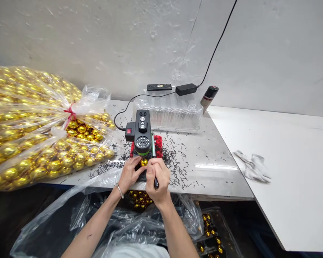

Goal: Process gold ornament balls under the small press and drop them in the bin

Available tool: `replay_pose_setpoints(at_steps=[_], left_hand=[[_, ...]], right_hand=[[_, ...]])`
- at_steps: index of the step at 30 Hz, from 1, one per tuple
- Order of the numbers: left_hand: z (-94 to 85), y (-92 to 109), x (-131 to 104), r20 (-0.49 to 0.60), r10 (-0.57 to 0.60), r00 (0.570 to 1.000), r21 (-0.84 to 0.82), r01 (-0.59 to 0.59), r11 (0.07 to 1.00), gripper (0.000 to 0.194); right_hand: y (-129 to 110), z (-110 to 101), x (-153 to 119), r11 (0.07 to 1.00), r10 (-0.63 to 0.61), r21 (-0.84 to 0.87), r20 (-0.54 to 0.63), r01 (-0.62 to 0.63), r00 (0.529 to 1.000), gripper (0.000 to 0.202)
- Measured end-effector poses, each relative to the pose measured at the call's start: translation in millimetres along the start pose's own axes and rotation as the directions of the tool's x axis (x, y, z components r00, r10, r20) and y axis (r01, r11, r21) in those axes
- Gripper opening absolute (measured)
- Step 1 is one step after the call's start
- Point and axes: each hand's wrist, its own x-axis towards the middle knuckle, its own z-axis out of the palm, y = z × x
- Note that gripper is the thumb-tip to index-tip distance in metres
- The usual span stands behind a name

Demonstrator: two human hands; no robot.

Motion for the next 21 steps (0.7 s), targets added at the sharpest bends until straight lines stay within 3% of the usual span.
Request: replay_pose_setpoints(at_steps=[9, 16, 21], left_hand=[[5.8, -4.1, -5.4, -0.040, -0.012, 0.999, -0.002, 0.012, 1.000, 0.030], [4.1, -2.5, -4.5, -0.014, -0.038, 0.999, -0.044, 0.038, 0.998, 0.032], [3.9, -2.0, -5.0, -0.036, -0.034, 0.999, -0.068, 0.032, 0.997, 0.032]], right_hand=[[28.7, 5.9, -26.9, 0.994, -0.100, -0.042, 0.019, 0.101, 0.995, 0.027], [51.6, 16.7, -45.2, 0.991, -0.123, -0.054, -0.077, 0.119, 0.989, 0.032], [51.2, 12.9, -39.9, 0.971, -0.215, -0.093, 0.040, 0.218, 0.976, 0.029]])
